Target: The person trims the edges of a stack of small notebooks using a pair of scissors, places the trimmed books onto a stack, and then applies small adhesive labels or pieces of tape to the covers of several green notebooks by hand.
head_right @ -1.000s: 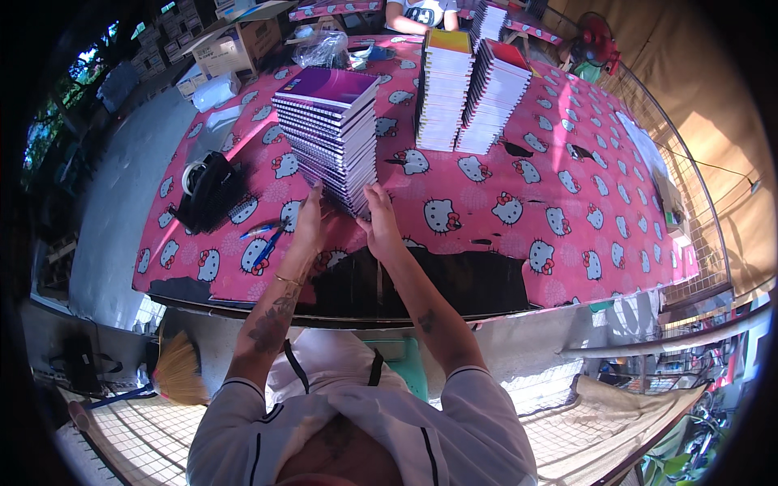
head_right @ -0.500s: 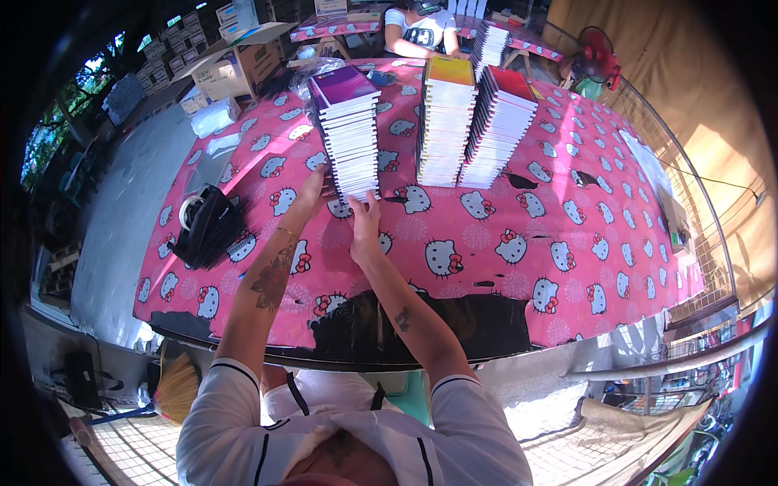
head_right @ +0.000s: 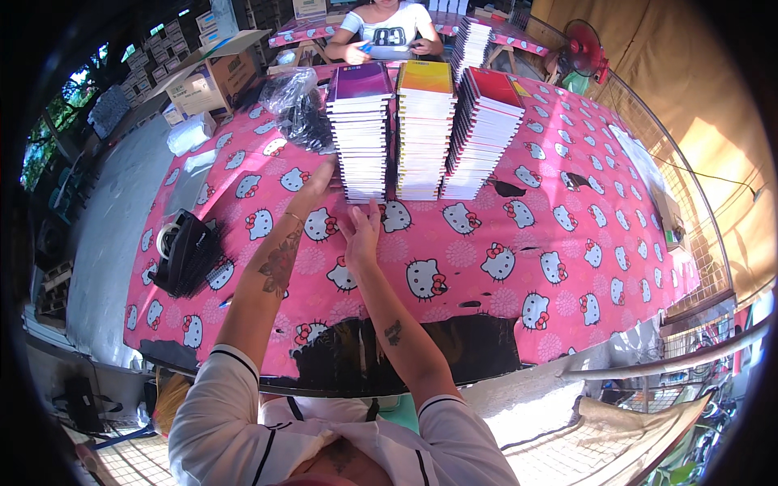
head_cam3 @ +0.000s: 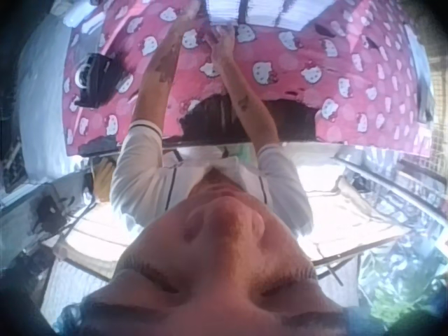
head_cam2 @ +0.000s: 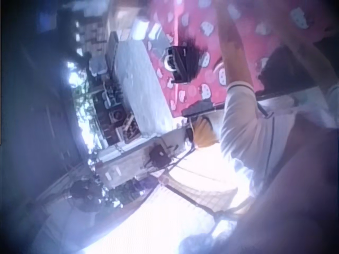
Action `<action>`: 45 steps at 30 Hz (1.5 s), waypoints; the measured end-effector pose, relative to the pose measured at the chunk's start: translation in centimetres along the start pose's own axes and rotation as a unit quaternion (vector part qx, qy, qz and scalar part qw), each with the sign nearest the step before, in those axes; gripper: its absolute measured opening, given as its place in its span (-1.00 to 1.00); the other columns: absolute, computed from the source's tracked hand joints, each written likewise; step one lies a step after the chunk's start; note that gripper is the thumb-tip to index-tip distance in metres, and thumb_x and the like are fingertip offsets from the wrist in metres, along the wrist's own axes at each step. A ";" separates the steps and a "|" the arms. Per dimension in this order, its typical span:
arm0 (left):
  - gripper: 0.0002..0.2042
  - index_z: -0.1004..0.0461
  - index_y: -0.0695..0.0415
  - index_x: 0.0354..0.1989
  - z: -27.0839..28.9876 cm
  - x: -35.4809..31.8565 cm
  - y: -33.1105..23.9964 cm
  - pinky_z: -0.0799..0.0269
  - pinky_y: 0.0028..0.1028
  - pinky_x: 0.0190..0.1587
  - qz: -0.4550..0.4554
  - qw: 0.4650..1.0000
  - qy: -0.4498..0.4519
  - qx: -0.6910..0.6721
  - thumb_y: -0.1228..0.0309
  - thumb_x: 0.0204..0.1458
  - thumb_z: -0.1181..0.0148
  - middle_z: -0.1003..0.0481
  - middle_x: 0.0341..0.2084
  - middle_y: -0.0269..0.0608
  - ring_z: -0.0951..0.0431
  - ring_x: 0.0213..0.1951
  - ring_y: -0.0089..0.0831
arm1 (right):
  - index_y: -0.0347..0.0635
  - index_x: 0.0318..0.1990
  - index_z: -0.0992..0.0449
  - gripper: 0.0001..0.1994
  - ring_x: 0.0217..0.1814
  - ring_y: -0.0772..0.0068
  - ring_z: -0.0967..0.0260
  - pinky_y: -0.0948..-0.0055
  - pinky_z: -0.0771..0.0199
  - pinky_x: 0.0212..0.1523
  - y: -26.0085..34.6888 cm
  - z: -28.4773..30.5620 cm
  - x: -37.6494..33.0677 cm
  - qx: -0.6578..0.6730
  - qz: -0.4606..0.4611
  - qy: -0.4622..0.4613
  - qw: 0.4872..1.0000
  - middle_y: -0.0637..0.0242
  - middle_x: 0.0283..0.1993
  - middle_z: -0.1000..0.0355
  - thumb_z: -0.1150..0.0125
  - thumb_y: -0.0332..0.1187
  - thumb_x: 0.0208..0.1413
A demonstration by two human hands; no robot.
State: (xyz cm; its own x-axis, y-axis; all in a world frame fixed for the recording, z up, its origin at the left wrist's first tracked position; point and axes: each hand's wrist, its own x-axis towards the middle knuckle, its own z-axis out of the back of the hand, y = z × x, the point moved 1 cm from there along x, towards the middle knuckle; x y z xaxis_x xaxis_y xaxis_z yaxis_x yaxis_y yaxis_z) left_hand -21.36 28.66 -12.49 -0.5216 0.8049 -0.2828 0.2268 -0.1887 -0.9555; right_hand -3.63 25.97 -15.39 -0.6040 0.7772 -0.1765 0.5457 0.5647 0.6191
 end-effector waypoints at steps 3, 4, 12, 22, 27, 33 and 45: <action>-0.53 -0.42 0.06 0.09 -0.2 -0.1 0.3 -0.32 -0.21 0.13 -0.007 1.000 -0.003 -0.015 0.03 0.27 0.27 -0.51 -0.05 -0.23 -0.44 -0.02 -0.34 | 0.00 0.44 0.09 -0.34 0.35 0.28 -0.12 0.15 -0.30 0.21 -0.1 -0.2 0.0 0.005 0.005 -0.002 1.000 0.25 0.37 0.00 -0.05 -0.38 0.23; -0.53 -0.41 0.08 0.09 0.2 -0.5 0.4 -0.32 -0.21 0.13 -0.011 1.000 -0.010 -0.024 0.03 0.27 0.24 -0.50 -0.03 -0.21 -0.44 -0.01 -0.33 | -0.01 0.43 0.08 -0.35 0.33 0.28 -0.14 0.16 -0.32 0.20 -0.5 -0.6 -0.2 0.000 0.007 0.001 1.000 0.24 0.37 0.00 -0.04 -0.39 0.23; -0.49 -0.35 0.26 0.17 -2.6 -9.4 6.1 -0.35 -0.30 0.11 -0.095 0.983 -0.093 -0.126 0.05 0.28 0.08 -0.48 0.01 -0.09 -0.50 -0.02 -0.29 | -0.10 0.38 0.04 -0.42 0.27 0.28 -0.19 0.22 -0.43 0.10 -2.4 0.2 0.1 -0.100 0.105 0.027 0.989 0.10 0.31 -0.05 -0.01 -0.47 0.25; -0.47 -0.33 0.12 0.22 1.1 -31.7 10.6 -0.15 0.05 0.25 -0.285 0.641 -0.277 0.656 0.11 0.14 -0.12 -0.23 0.25 0.17 -0.26 0.25 0.13 | -0.33 0.11 -0.37 -0.60 0.06 0.34 -0.39 0.45 -0.41 0.00 -2.2 2.0 -0.9 -0.379 0.114 0.147 0.907 0.12 0.04 -0.41 -0.19 -0.41 0.13; -0.43 -0.30 0.06 0.26 6.5 -37.3 14.1 -0.01 0.16 0.29 -0.193 0.642 -0.354 0.652 0.02 0.15 -0.05 -0.20 0.28 0.17 -0.20 0.29 0.13 | -0.33 0.07 -0.44 -0.61 0.07 0.31 -0.44 0.40 -0.41 0.03 2.3 5.8 -4.9 -0.540 0.106 0.238 0.800 0.11 0.04 -0.47 -0.23 -0.32 0.13; -0.41 -0.31 0.09 0.26 7.6 -37.5 15.0 -0.02 0.11 0.30 -0.189 0.660 -0.377 0.621 -0.02 0.15 -0.01 -0.24 0.26 0.19 -0.25 0.27 0.08 | -0.06 -0.05 -0.54 -0.66 0.18 0.07 -0.34 0.17 -0.29 0.19 4.5 9.0 -10.7 -0.734 0.315 0.168 0.577 0.18 0.13 -0.40 -0.26 -0.14 0.06; -0.54 -0.32 0.21 0.18 5.5 -35.6 9.4 -0.23 0.00 0.15 -0.367 0.722 -0.340 0.477 0.24 0.16 -0.10 -0.29 0.12 0.26 -0.32 0.12 0.20 | -0.19 0.15 -0.42 -0.56 0.02 0.40 -0.37 0.41 -0.34 0.06 14.5 12.1 -2.3 -0.328 0.124 -0.164 0.922 0.28 0.04 -0.45 -0.09 -0.08 0.25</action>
State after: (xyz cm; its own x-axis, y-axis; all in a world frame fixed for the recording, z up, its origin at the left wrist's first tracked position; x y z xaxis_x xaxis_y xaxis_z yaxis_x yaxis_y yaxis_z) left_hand -5.17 -4.90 -11.87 -0.5708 0.4830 0.6640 -0.8170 -0.4148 -0.4006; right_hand 12.72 35.74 -15.26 -0.2404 0.9630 -0.1218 0.1094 0.1516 0.9824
